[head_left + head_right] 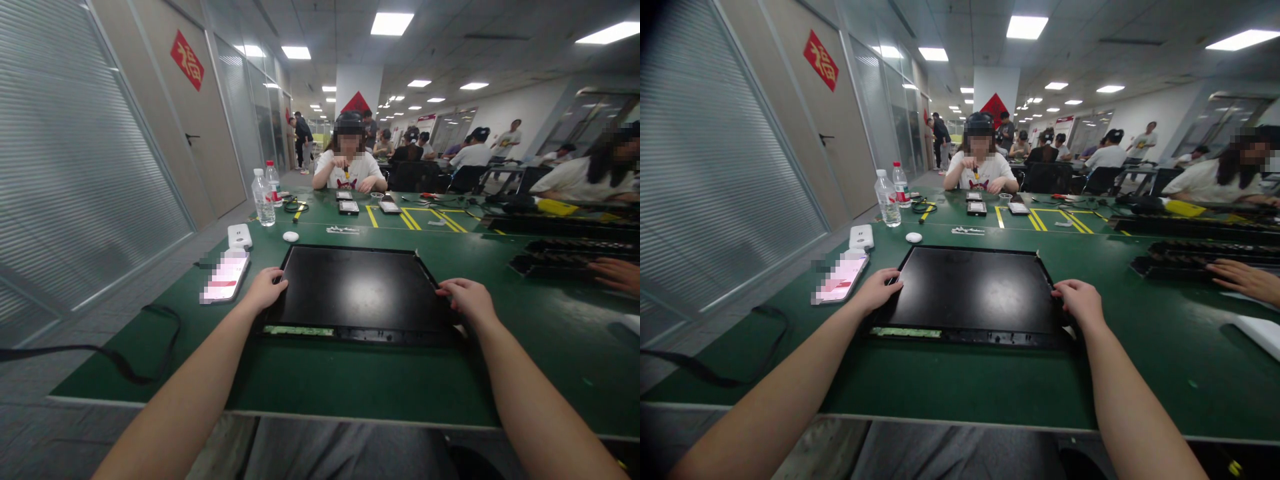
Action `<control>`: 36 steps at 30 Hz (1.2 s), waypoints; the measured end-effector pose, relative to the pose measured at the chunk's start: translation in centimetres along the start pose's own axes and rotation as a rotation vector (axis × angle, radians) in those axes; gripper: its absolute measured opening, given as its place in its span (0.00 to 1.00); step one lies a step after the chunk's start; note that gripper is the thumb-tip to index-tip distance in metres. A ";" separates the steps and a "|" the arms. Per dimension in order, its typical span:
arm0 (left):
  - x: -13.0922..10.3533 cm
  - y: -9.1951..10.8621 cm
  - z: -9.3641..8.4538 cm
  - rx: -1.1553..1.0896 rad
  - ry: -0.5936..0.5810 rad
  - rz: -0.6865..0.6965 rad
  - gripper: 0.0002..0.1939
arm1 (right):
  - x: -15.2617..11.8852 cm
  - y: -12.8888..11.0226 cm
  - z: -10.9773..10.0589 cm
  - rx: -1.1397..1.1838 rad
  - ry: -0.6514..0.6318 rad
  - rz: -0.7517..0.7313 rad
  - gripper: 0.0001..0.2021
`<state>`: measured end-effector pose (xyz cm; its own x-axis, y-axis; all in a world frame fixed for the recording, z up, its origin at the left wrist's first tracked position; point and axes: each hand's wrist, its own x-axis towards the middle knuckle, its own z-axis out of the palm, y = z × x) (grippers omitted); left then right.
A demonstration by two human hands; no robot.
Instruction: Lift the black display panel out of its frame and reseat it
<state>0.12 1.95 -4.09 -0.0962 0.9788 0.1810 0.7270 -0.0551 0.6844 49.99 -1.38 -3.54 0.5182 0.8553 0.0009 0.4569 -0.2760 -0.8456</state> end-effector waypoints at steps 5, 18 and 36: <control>-0.1 0.1 0.0 0.004 0.002 0.000 0.14 | -0.2 -0.4 0.0 -0.021 0.005 0.003 0.14; -0.2 0.5 -0.2 0.063 -0.009 0.040 0.15 | -1.3 -1.8 -0.2 -0.124 0.023 -0.017 0.12; -0.1 0.4 -1.5 0.207 0.002 0.082 0.24 | -0.8 -1.1 -0.5 -0.128 0.152 -0.115 0.13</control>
<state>-0.62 1.59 -2.82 -0.0322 0.9724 0.2312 0.8565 -0.0924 0.5078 49.40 -1.96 -2.33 0.5556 0.8113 0.1823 0.6025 -0.2417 -0.7606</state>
